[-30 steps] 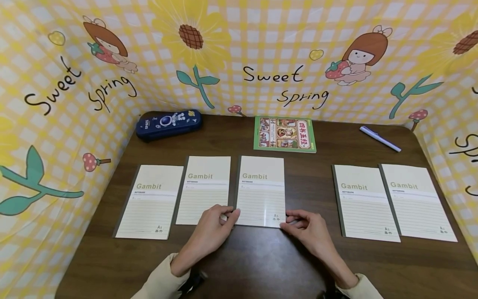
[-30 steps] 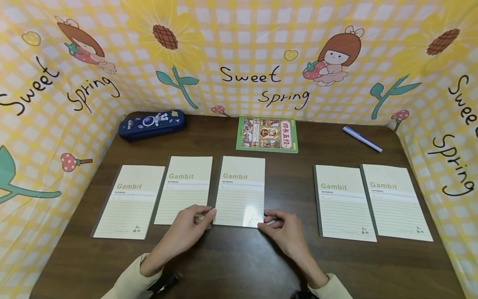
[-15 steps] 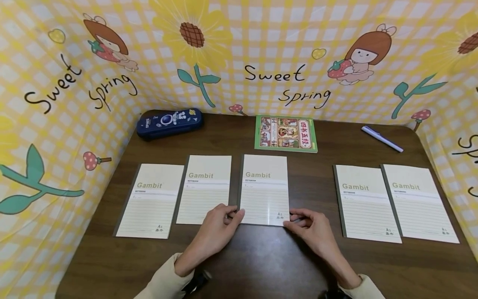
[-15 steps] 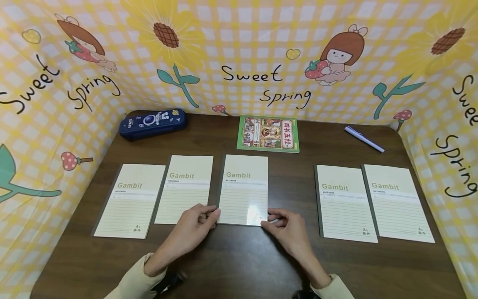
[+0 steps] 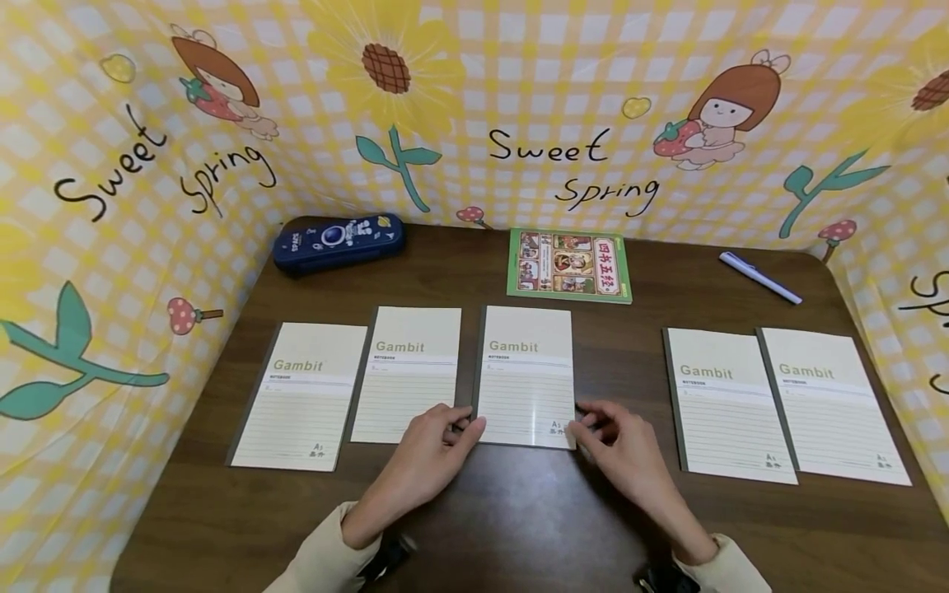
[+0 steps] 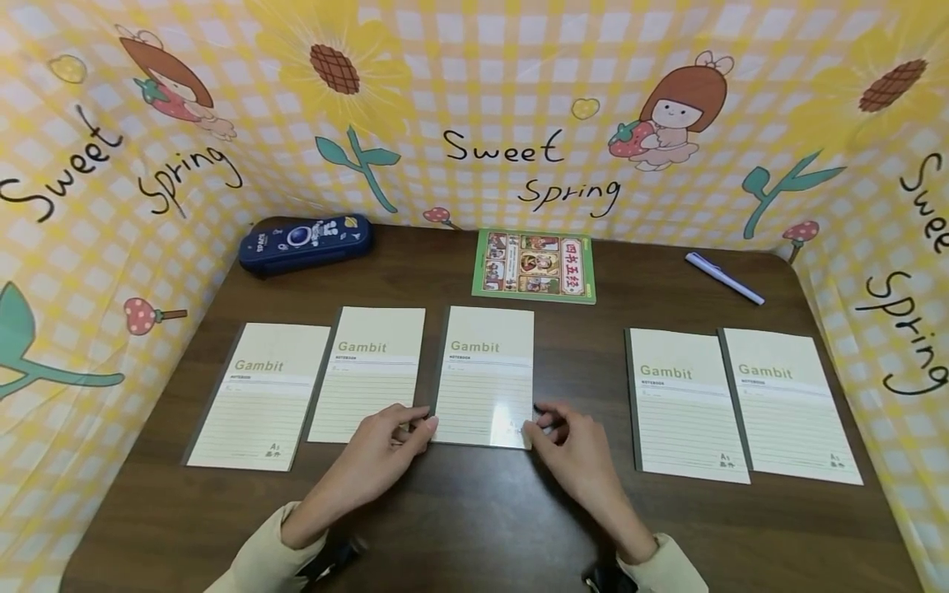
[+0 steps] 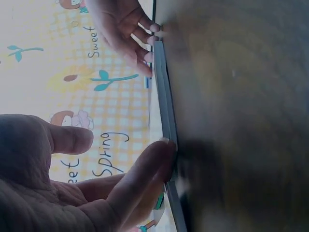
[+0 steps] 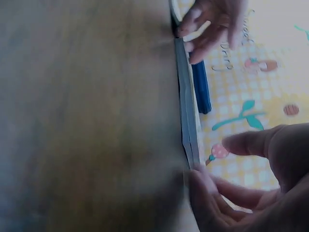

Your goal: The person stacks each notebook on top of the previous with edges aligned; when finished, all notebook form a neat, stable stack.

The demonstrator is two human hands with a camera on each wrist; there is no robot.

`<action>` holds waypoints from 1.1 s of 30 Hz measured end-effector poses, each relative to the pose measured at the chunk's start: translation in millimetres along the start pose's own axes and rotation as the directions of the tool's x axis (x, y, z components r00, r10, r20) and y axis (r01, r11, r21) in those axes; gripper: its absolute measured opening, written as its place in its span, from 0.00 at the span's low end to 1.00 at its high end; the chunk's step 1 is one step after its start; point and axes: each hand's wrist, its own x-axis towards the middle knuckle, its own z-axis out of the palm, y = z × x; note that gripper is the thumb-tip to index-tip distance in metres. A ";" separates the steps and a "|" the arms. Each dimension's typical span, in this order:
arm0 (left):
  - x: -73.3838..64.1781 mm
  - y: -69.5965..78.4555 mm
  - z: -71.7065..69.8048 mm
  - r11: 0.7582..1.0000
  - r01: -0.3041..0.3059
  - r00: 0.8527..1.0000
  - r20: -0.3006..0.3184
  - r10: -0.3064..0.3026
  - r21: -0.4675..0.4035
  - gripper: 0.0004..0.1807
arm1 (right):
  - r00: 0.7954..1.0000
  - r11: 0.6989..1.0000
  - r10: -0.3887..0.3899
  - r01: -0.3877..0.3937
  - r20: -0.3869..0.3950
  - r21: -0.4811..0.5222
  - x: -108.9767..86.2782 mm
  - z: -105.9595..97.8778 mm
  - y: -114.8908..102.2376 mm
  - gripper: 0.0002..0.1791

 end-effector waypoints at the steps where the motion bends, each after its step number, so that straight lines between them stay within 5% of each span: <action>1: -0.8 0.1 -1.4 1.000 -0.002 1.000 0.005 0.002 -0.016 0.27 | 0.999 0.999 -0.032 0.032 -0.023 -0.022 0.8 0.8 -1.9 0.17; 5: -2.9 -0.1 -9.0 0.996 -0.026 0.999 0.016 0.027 -0.086 0.26 | 0.984 0.986 -0.163 0.160 -0.065 -0.054 5.6 7.1 -12.1 0.18; 9: -4.0 -3.0 -18.9 0.996 -0.055 0.998 -0.022 0.054 -0.070 0.21 | 0.960 0.960 -0.279 0.279 -0.022 -0.015 11.5 18.6 -26.6 0.16; 14: -7.4 -14.6 -30.0 0.993 -0.078 0.985 -0.148 0.091 0.092 0.18 | 0.922 0.925 -0.378 0.373 0.080 0.065 13.7 38.5 -43.2 0.14; 18: -12.6 -27.1 -39.9 0.960 -0.037 0.973 -0.210 0.098 0.277 0.21 | 0.886 0.903 -0.429 0.413 0.177 0.122 14.0 55.8 -53.8 0.17; 23: -21.2 -40.3 -47.9 0.922 -0.015 0.980 -0.177 0.090 0.386 0.28 | 0.799 0.852 -0.506 0.522 0.324 0.043 13.1 74.0 -66.9 0.28; 28: -28.4 -46.5 -52.1 0.894 -0.025 0.991 -0.104 0.080 0.447 0.31 | 0.680 0.747 -0.544 0.659 0.492 -0.084 10.7 88.0 -78.1 0.39; 33: -33.5 -48.4 -55.4 0.870 -0.021 0.996 -0.062 0.059 0.493 0.28 | 0.618 0.629 -0.530 0.746 0.581 -0.219 9.6 97.7 -82.0 0.45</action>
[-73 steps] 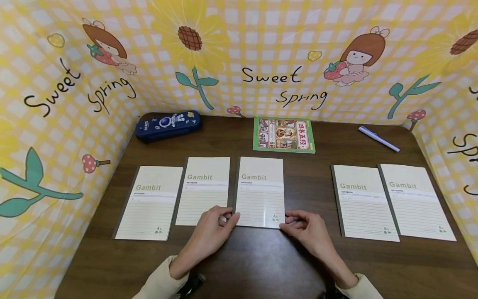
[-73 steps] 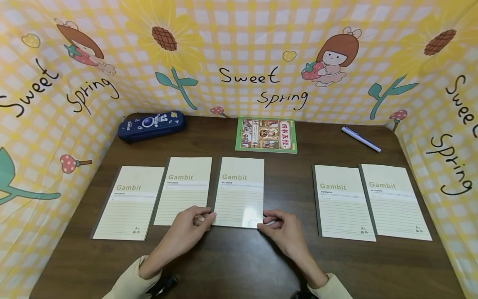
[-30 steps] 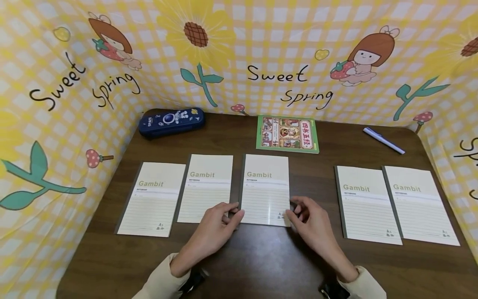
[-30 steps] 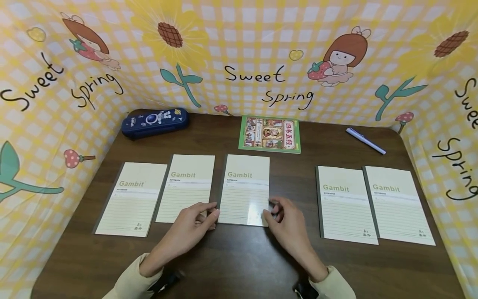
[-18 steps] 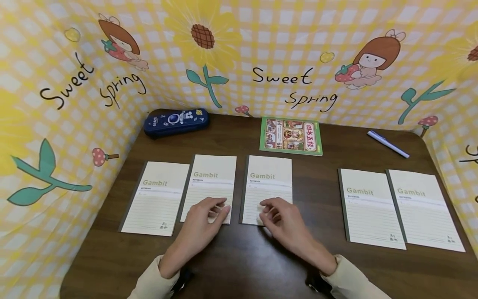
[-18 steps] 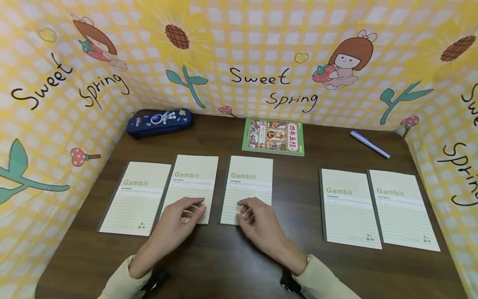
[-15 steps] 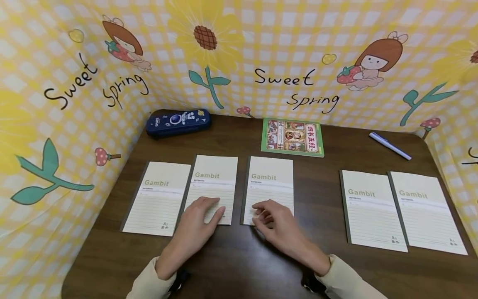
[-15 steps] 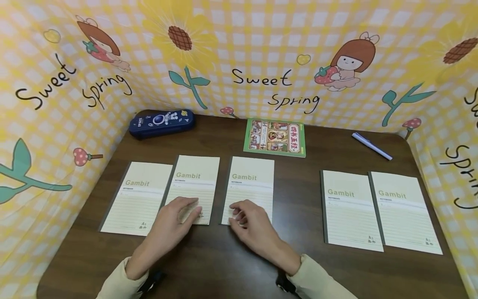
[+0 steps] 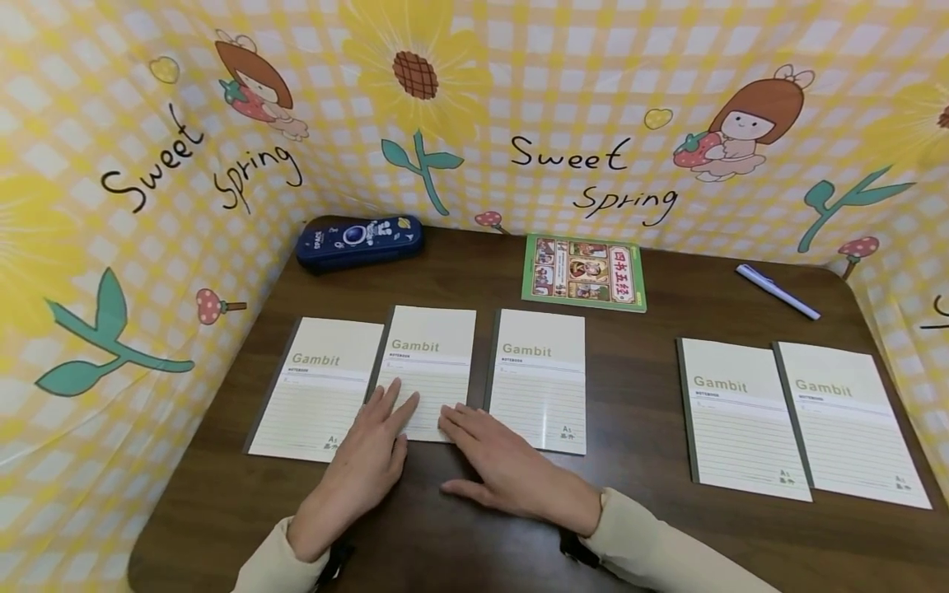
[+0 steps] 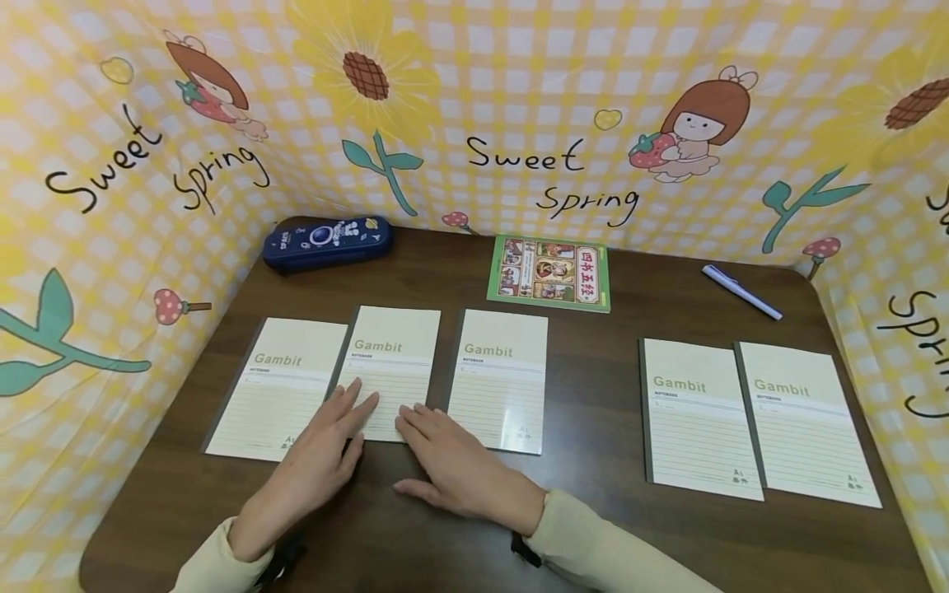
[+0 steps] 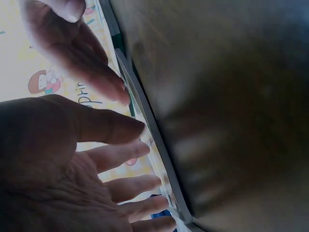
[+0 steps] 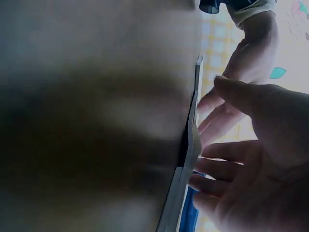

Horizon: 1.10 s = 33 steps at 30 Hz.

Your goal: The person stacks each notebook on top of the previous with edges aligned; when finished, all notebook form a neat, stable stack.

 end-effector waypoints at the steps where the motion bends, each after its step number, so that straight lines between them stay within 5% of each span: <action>1: -0.9 -1.0 -0.6 1.000 -0.001 1.000 0.008 0.000 0.007 0.29 | 1.000 0.999 0.002 -0.001 0.024 -0.032 1.2 0.3 -0.8 0.46; 7: -4.9 -4.1 2.0 1.000 -0.009 0.999 0.035 0.008 0.026 0.30 | 0.991 0.993 0.027 -0.011 0.130 -0.121 1.4 1.5 -1.4 0.46; 24: -32.5 14.5 8.9 0.994 -0.025 1.000 0.002 0.025 0.103 0.31 | 0.990 0.995 -0.052 0.064 0.134 -0.082 -24.2 -0.6 -5.7 0.41; 28: -33.9 14.4 10.6 0.999 -0.009 1.000 -0.026 0.010 0.050 0.30 | 0.991 0.995 -0.072 0.078 0.111 -0.056 -27.4 -0.6 -4.9 0.40; 33: -30.8 9.6 9.9 0.991 0.062 0.994 -0.084 -0.072 -0.118 0.27 | 0.993 0.998 -0.069 0.069 0.098 -0.002 -27.2 -0.2 -3.3 0.39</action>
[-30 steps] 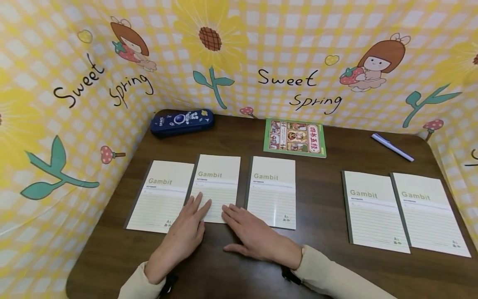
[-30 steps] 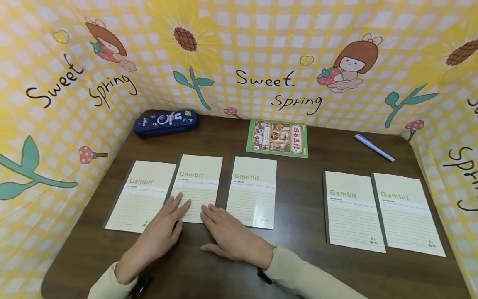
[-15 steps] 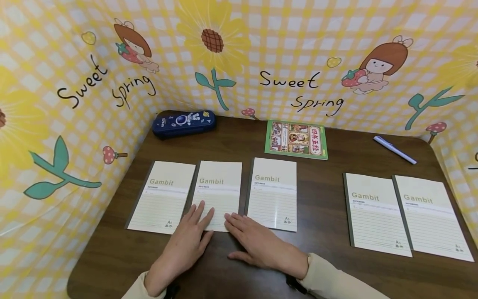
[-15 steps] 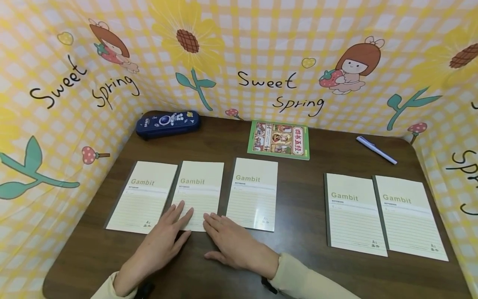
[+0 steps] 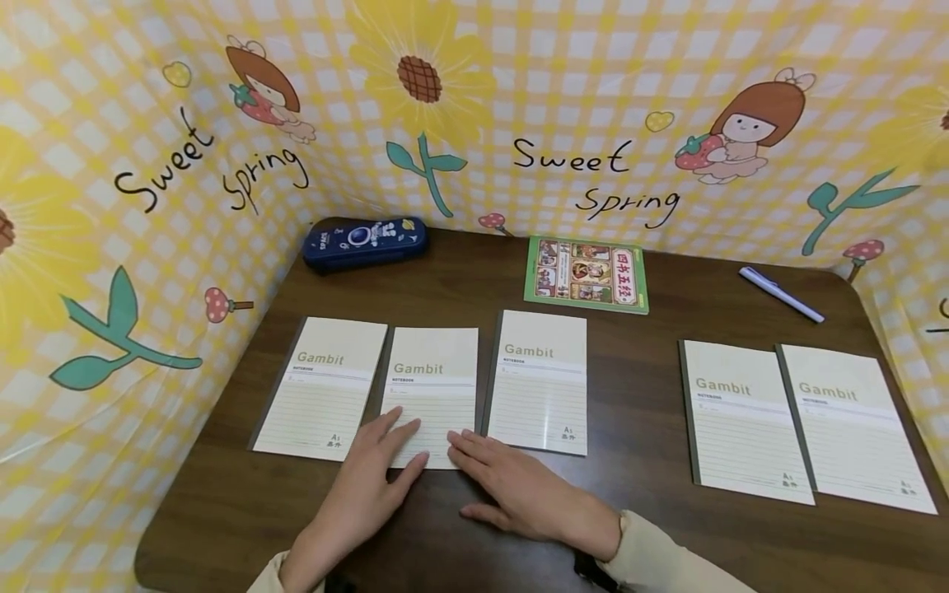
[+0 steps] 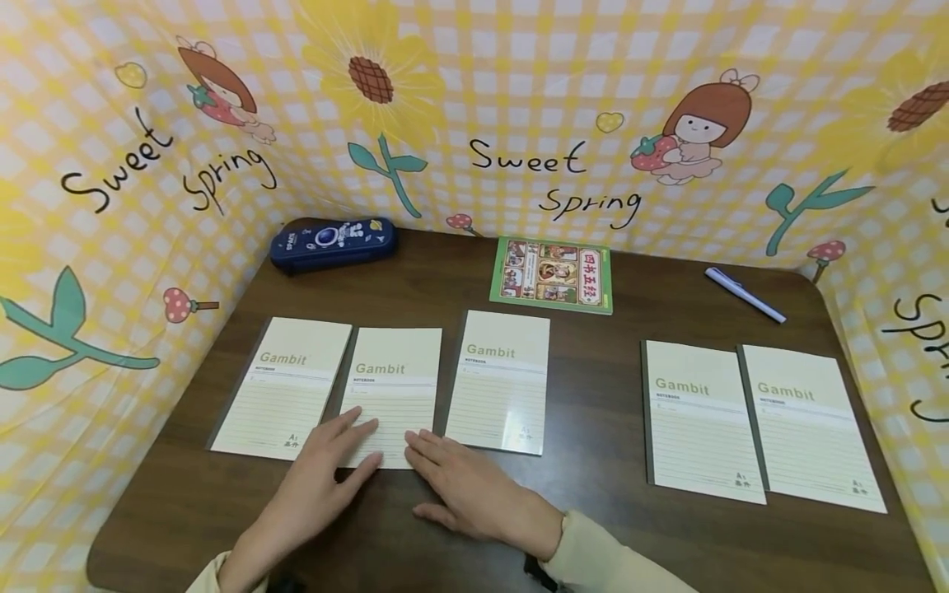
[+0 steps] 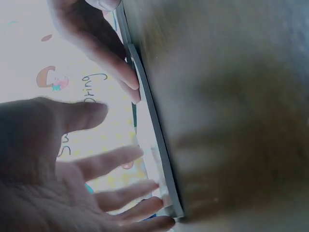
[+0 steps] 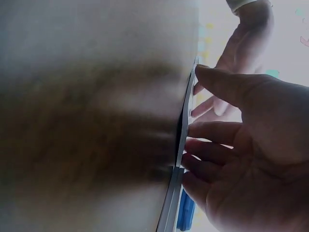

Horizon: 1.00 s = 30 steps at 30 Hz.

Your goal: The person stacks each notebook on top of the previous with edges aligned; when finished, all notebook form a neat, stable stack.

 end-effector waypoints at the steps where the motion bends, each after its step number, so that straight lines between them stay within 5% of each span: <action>1: 0.9 -1.2 -0.8 0.999 0.022 1.000 -0.017 -0.022 -0.031 0.27 | 1.000 1.000 0.005 -0.005 -0.001 0.022 0.2 -0.2 0.3 0.39; 6: 3.9 -5.9 -6.6 0.987 0.110 0.990 -0.078 -0.120 -0.114 0.29 | 0.996 0.980 0.072 -0.062 -0.048 0.190 -2.8 -2.6 0.0 0.36; 11: 4.9 -9.4 -13.0 0.984 0.122 0.986 -0.096 -0.135 -0.131 0.32 | 0.966 0.908 0.201 -0.121 -0.161 0.402 -6.3 -8.5 -3.0 0.30; 17: 5.8 -14.6 -16.5 0.970 0.157 0.982 -0.073 -0.173 -0.188 0.36 | 0.925 0.725 0.358 -0.186 -0.131 0.663 -11.8 -11.1 -4.3 0.25; 25: 9.1 -15.2 -21.8 0.948 0.205 0.975 -0.028 -0.218 -0.245 0.39 | 0.919 0.555 0.393 -0.205 -0.037 0.806 -15.2 -7.6 -2.7 0.26; 30: 11.0 -16.6 -22.3 0.930 0.215 0.973 -0.016 -0.230 -0.300 0.38 | 0.901 0.384 0.432 -0.222 0.038 0.896 -10.8 -7.1 -4.3 0.27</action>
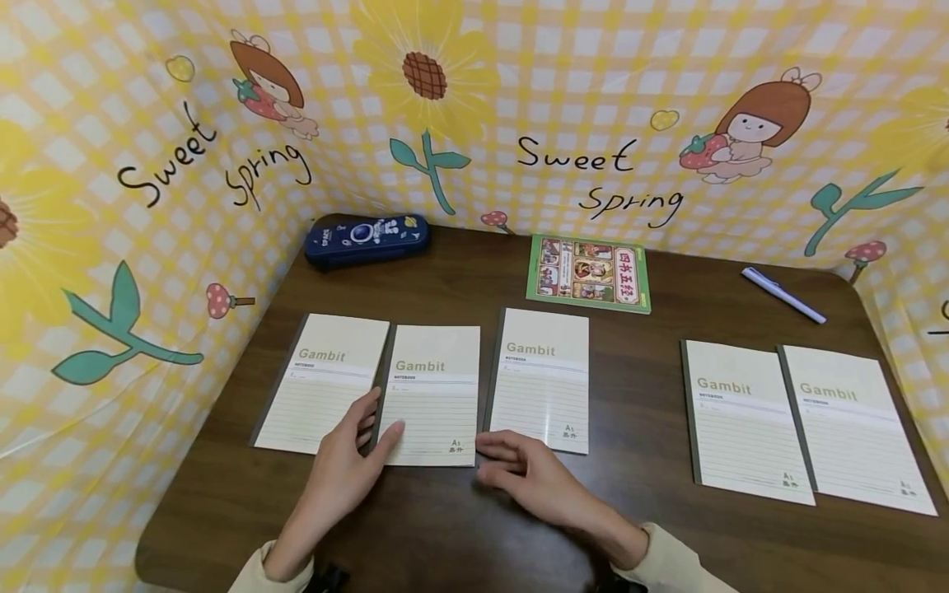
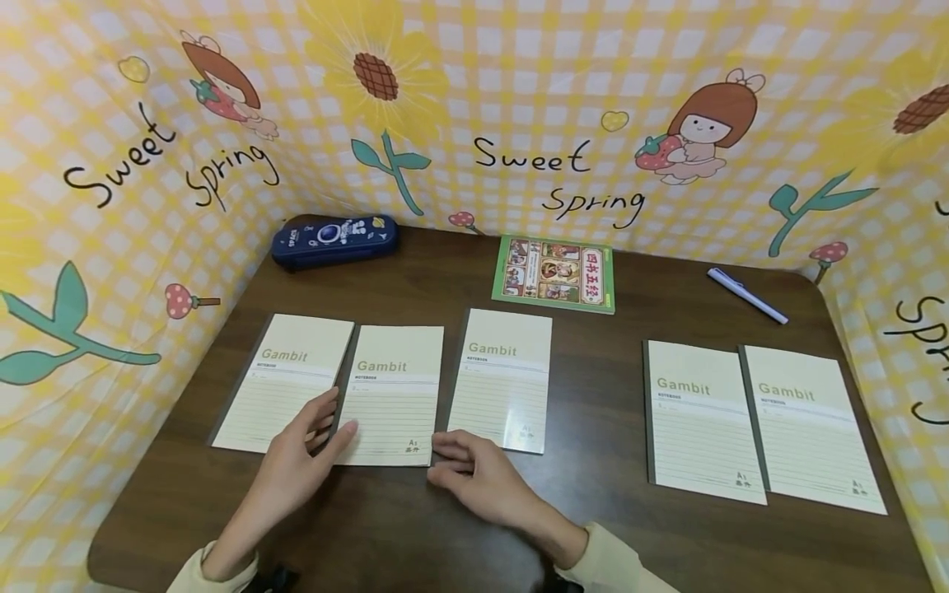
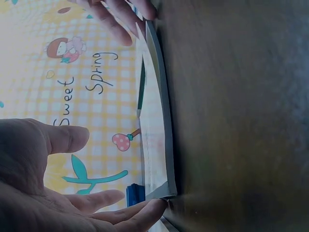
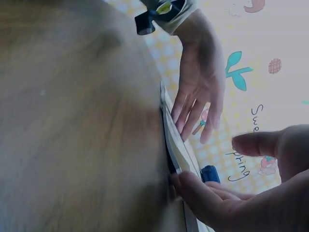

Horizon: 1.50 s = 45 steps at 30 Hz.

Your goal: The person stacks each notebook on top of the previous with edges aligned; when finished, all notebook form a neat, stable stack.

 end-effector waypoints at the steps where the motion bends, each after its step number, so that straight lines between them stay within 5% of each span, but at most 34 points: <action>1: 0.7 0.3 -0.4 1.000 0.001 1.000 0.002 -0.001 -0.011 0.37 | 1.000 0.998 0.023 -0.022 -0.007 0.056 0.6 0.7 -0.2 0.28; 8: 7.0 0.5 -7.4 0.998 0.034 0.999 0.022 -0.032 -0.061 0.36 | 0.990 0.925 0.127 -0.095 -0.063 0.369 3.1 5.7 -1.6 0.31; 15: 9.8 -3.0 -16.5 0.995 0.085 0.993 0.080 -0.082 -0.043 0.33 | 0.993 0.935 0.092 -0.061 -0.071 0.348 7.7 6.1 6.0 0.33; 23: 8.1 -9.9 -21.4 0.975 0.145 0.981 0.154 -0.119 -0.171 0.27 | 0.994 0.924 0.087 -0.058 -0.060 0.378 15.7 8.7 10.0 0.32; 32: 10.0 -14.6 -26.3 0.966 0.118 0.982 0.174 -0.078 -0.232 0.28 | 0.997 0.949 0.042 -0.020 -0.063 0.313 18.3 6.5 11.7 0.28; 45: 22.5 -1.3 -25.8 0.952 0.037 0.986 0.168 0.015 -0.303 0.27 | 0.992 0.976 0.011 0.017 -0.128 0.216 15.7 -6.2 9.6 0.29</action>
